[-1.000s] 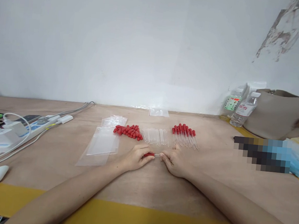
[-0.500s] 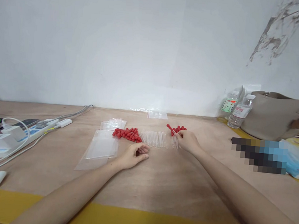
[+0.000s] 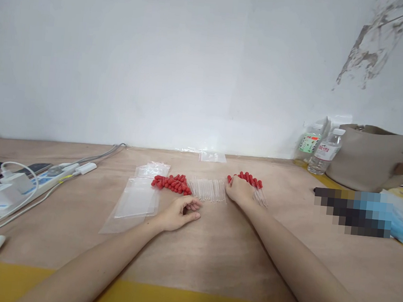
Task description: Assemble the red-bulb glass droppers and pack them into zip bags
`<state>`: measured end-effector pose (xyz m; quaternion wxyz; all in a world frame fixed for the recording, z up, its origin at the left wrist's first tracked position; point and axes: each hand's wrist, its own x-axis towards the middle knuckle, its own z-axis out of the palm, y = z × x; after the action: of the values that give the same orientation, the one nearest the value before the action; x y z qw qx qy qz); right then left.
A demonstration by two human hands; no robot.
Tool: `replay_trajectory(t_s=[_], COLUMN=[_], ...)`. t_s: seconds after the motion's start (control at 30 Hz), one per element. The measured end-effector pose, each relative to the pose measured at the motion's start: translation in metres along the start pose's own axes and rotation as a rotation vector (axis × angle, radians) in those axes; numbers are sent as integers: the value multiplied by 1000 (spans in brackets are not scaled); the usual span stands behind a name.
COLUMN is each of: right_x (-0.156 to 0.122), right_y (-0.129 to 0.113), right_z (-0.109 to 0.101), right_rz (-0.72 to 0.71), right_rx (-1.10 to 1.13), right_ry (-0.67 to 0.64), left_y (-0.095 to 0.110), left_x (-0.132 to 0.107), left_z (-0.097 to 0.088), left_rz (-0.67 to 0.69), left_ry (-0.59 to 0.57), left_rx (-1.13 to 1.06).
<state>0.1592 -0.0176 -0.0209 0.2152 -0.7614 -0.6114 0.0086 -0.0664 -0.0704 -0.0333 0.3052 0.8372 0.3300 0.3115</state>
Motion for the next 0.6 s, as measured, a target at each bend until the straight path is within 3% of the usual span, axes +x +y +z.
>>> replay_trajectory(t_s=[0.33, 0.6], right_x=[-2, -7], right_y=[-7, -12], right_z=[-7, -9], right_rz=[13, 15], right_rx=[-42, -30], right_ry=[-149, -193], left_y=[0, 0], left_x=[-1, 0], left_z=[0, 0], left_rz=[50, 69], left_ry=[-10, -9], left_rx=[57, 94])
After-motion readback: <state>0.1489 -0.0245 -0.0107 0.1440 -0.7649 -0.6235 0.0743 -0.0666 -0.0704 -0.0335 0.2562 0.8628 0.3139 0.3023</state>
